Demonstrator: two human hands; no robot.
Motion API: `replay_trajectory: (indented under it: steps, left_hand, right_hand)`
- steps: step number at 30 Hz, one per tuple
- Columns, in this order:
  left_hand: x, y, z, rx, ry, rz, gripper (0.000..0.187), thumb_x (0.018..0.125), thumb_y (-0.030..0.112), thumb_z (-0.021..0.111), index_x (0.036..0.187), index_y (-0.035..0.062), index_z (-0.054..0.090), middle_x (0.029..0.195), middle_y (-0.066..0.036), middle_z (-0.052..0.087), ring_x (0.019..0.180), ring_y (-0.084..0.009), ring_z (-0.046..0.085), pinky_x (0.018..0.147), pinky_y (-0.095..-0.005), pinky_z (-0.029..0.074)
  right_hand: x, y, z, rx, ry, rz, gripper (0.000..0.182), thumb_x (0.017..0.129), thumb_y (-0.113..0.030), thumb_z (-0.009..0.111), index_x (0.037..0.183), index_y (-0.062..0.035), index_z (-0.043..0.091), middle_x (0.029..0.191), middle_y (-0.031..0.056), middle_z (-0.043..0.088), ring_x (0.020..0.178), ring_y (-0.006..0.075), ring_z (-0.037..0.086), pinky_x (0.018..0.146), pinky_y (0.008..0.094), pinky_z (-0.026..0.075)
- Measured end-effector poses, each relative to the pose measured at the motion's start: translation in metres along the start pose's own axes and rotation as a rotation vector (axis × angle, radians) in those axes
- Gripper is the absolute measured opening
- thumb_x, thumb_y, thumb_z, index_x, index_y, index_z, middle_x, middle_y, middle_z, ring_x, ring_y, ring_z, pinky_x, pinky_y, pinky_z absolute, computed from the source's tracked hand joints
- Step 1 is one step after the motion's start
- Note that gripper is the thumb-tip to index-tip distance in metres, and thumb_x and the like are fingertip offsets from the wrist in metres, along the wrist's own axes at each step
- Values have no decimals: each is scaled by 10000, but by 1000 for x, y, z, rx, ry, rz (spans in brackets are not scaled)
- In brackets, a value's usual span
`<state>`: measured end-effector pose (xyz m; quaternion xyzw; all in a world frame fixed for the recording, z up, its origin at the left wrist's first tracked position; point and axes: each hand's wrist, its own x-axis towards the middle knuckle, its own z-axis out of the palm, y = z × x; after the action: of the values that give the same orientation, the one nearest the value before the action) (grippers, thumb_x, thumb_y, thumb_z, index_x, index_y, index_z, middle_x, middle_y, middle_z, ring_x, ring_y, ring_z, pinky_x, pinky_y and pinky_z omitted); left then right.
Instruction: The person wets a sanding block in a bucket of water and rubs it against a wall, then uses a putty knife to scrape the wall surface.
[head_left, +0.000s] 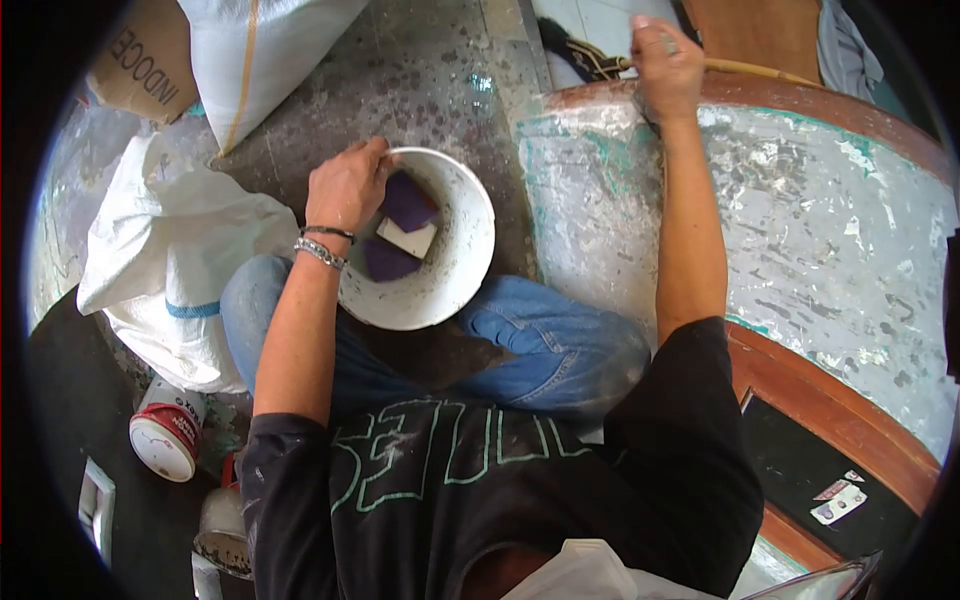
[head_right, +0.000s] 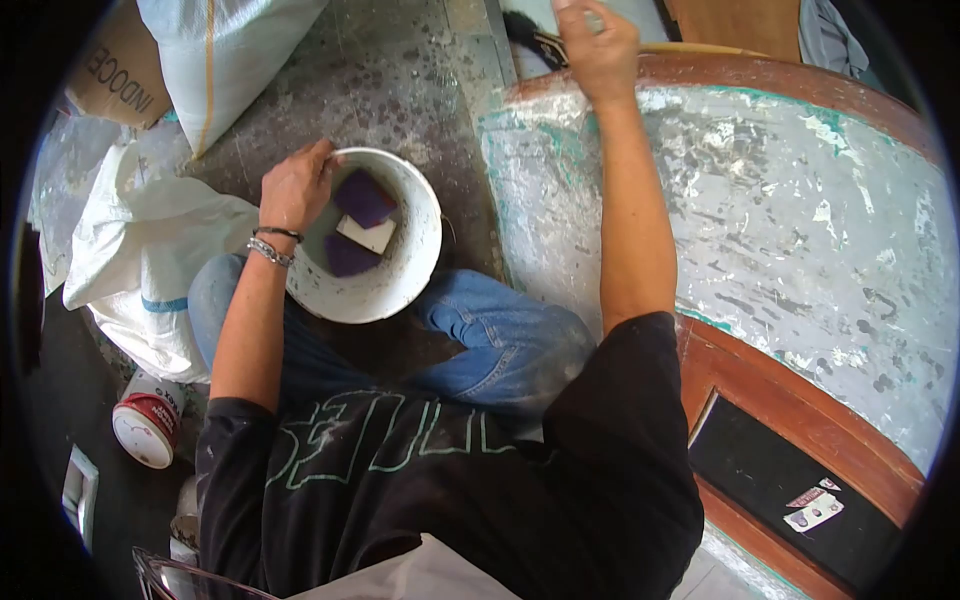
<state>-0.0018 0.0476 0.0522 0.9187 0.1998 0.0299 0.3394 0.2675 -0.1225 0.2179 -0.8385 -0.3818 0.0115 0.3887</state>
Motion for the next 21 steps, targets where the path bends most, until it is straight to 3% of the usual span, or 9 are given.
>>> replay_trajectory:
  steps: [1,5,7,9,13,15,17,18,21]
  left_hand:
    - [2,1,-2,2,10,9,210,901,311,554,913,102,573,853,-108,637,793,-348,626,648,-452,486]
    - [2,2,-4,-15,-10,-28,206,902,307,551,908,102,576,864,-108,640,795,-348,627,655,-451,487]
    - [-2,4,-2,-16,-26,-9,206,904,306,548,908,102,576,867,-107,642,797,-347,627,657,-451,488]
    - [0,3,-4,-24,2,-2,204,908,300,541,916,100,575,871,-111,642,798,-348,627,661,-450,488]
    - [0,3,-3,-12,-18,-15,200,907,293,543,916,94,567,869,-114,639,805,-351,624,661,-454,485]
    - [0,3,-2,-18,-15,-7,197,905,291,547,909,94,560,864,-112,637,801,-353,623,657,-456,484]
    - [1,2,-2,-23,1,4,196,903,285,551,901,90,554,856,-112,634,794,-356,621,653,-459,483]
    - [1,2,-3,-28,-4,-8,197,900,285,555,902,88,554,856,-112,632,799,-356,620,652,-461,482]
    - [0,3,-5,-12,-16,-6,198,898,288,557,905,90,553,860,-110,631,800,-358,619,653,-460,483]
  right_hand:
    - [4,0,3,-90,-20,4,355,925,-251,569,650,-29,531,563,-22,462,496,39,400,459,197,302]
    - [12,-15,-20,340,69,136,324,922,-234,567,670,-32,537,573,0,485,474,50,417,420,204,299]
    - [-10,-5,-14,198,105,39,332,926,-229,551,655,-42,510,563,-2,470,459,54,408,399,215,295]
    - [-28,42,-1,138,158,224,348,905,-219,570,627,-11,547,529,-2,485,458,66,437,433,225,335]
    - [-20,-18,-8,138,110,41,377,898,-283,592,650,-2,554,537,-3,491,486,66,441,458,215,334]
    - [-24,-13,-7,275,132,57,379,900,-295,593,668,3,564,539,-4,494,492,71,436,465,220,331]
    - [-45,37,0,-69,189,98,361,905,-265,583,659,-3,552,540,-10,484,484,70,408,454,233,319]
    - [-55,38,5,95,227,253,342,900,-248,581,650,-19,535,545,-2,481,478,82,403,464,239,337]
    - [-64,0,-25,248,198,140,278,905,-215,563,716,-14,532,592,26,494,513,96,423,495,241,371]
